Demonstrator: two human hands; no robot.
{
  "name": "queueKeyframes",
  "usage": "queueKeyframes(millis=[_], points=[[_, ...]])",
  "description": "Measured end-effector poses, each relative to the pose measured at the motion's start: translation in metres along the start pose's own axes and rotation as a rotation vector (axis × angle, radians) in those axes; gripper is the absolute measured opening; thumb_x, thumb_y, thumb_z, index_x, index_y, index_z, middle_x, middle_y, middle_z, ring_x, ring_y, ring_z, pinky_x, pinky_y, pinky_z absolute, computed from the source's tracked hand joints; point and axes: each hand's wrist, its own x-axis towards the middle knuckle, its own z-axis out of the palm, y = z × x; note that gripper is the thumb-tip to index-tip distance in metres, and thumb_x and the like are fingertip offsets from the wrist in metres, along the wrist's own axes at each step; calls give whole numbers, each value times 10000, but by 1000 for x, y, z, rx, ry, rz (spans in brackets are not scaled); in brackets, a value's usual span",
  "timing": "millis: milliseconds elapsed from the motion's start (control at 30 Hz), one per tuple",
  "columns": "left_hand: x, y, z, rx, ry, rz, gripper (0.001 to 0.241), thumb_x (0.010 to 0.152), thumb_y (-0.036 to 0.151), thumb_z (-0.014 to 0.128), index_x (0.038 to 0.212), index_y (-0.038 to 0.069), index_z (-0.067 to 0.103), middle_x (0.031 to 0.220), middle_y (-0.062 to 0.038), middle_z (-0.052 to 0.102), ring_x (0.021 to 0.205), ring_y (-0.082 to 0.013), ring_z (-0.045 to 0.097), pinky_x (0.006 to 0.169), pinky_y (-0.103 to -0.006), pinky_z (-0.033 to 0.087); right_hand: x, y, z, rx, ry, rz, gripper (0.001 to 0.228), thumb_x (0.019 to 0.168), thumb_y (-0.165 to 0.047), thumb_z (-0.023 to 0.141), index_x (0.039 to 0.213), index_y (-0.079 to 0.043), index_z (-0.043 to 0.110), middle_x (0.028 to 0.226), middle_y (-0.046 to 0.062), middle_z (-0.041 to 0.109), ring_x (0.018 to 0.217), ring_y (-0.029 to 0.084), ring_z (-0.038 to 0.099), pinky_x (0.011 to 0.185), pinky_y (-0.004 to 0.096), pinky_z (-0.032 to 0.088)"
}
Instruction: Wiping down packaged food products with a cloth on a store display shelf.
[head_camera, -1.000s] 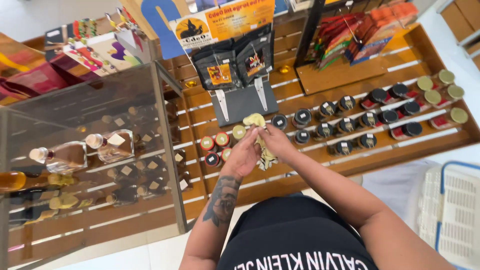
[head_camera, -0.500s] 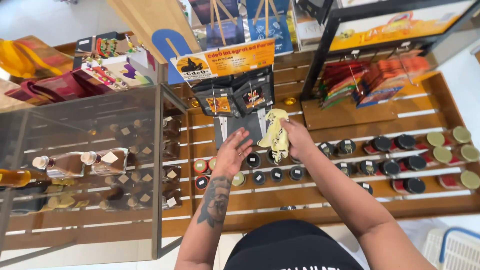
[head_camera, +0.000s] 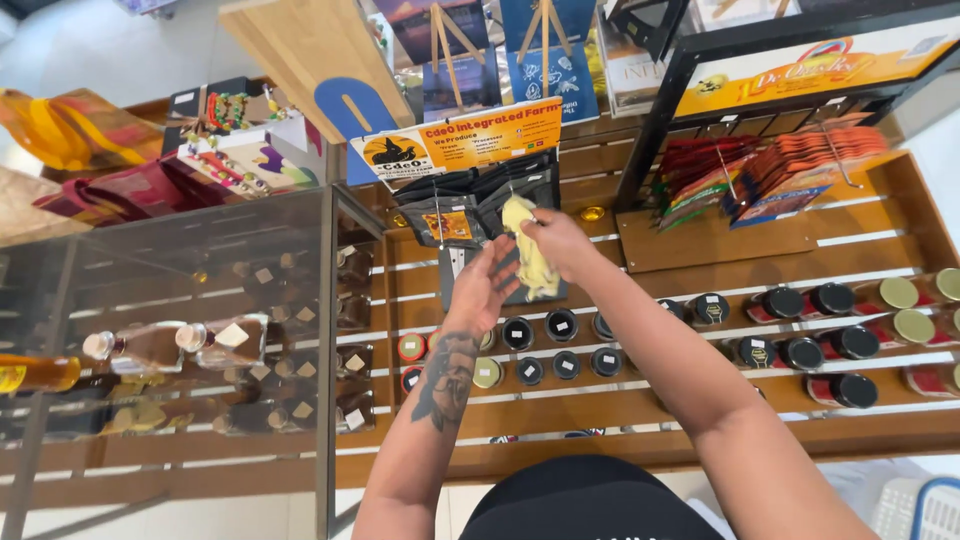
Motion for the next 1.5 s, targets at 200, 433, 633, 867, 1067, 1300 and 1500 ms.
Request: queueKeyframes(millis=[200, 433, 633, 867, 1067, 1300, 1500], points=[[77, -35, -48, 123, 202, 32, 578, 987, 306, 677, 1492, 120, 468, 1427, -57, 484, 1099, -236, 504, 880, -417, 516, -83, 4, -34, 163, -5, 143, 291, 903, -203, 757, 1159, -68, 723, 843, 165, 719, 723, 280, 728, 633, 455, 631], [141, -60, -64, 314, 317, 304, 607, 965, 172, 708, 1523, 155, 469, 1504, -132, 430, 1290, -265, 464, 1036, -472, 477, -116, 71, -44, 383, 126, 264, 278, 951, -196, 705, 1169, -25, 685, 915, 218, 735, 781, 343, 737, 706, 524, 619], [155, -57, -61, 215, 388, 327, 440, 889, 167, 805, 1249, 171, 550, 1088, 20, 434, 1011, -148, 448, 838, -305, 418, -116, 94, -37, 403, 129, 336, 303, 974, -197, 662, 1200, 4, 641, 900, 217, 736, 752, 329, 740, 661, 516, 626], [140, -57, -36, 128, 343, 467, 407, 857, 85, 804, 1210, 133, 607, 1002, 13, 488, 1002, -120, 517, 917, -292, 456, -130, 105, -43, 425, 119, 359, 304, 952, -166, 691, 1212, -16, 643, 925, 229, 737, 775, 343, 738, 706, 529, 621], [139, -67, -54, 162, 388, 580, 52, 948, 155, 720, 996, 173, 728, 887, 23, 646, 890, -87, 579, 825, -268, 482, -138, 121, -50, 399, 98, 394, 331, 945, -151, 691, 1241, -9, 645, 929, 233, 733, 780, 351, 741, 703, 534, 620], [75, -42, -23, 261, 369, 664, 28, 995, 140, 663, 1021, 135, 672, 895, 19, 616, 873, -93, 546, 849, -276, 476, -126, 138, -53, 417, 63, 387, 382, 943, -172, 711, 1275, -6, 620, 971, 242, 733, 807, 355, 741, 727, 557, 616], [21, -30, -5, 335, 225, 688, 56, 1041, 117, 580, 1030, 129, 634, 880, 14, 627, 898, -82, 556, 901, -297, 489, -139, 107, -40, 418, 39, 384, 378, 939, -186, 712, 1263, -9, 630, 963, 222, 733, 809, 330, 735, 733, 531, 617]])
